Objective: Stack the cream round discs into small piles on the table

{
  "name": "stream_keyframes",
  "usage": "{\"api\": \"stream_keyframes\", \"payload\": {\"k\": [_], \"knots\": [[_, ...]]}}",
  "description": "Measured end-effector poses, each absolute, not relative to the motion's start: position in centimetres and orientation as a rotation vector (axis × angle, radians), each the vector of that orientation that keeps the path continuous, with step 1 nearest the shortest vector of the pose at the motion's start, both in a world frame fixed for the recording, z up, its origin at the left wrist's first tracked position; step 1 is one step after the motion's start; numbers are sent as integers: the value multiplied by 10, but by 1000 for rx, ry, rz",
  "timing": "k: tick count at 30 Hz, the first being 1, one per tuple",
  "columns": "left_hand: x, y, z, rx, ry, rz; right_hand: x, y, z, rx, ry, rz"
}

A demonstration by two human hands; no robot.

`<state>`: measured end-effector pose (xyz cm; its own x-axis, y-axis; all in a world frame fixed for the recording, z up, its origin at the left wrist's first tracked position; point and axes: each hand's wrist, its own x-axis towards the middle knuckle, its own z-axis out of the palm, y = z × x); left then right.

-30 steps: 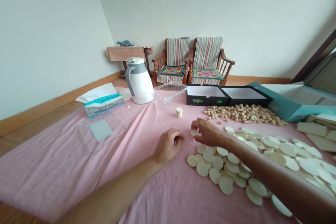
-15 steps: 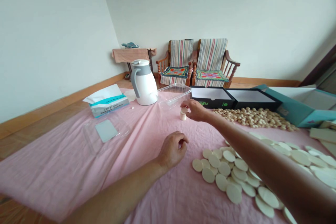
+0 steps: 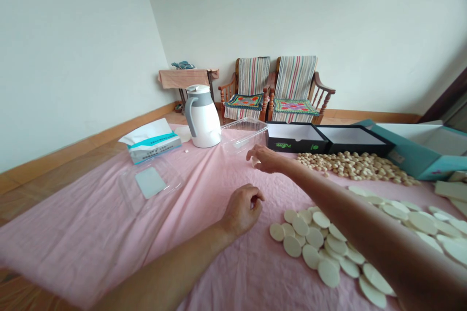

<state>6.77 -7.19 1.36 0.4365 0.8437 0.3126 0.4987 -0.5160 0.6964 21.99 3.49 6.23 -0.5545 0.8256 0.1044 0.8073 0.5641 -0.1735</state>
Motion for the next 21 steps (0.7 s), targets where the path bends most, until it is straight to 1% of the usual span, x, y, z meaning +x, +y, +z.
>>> {"api": "stream_keyframes", "payload": {"k": [16, 21], "knots": [[67, -71, 11, 2173, 1128, 891, 219, 38, 52, -1475, -2608, 120], [67, -72, 13, 2191, 1133, 875, 227, 31, 65, -1496, -2506, 87]]}}
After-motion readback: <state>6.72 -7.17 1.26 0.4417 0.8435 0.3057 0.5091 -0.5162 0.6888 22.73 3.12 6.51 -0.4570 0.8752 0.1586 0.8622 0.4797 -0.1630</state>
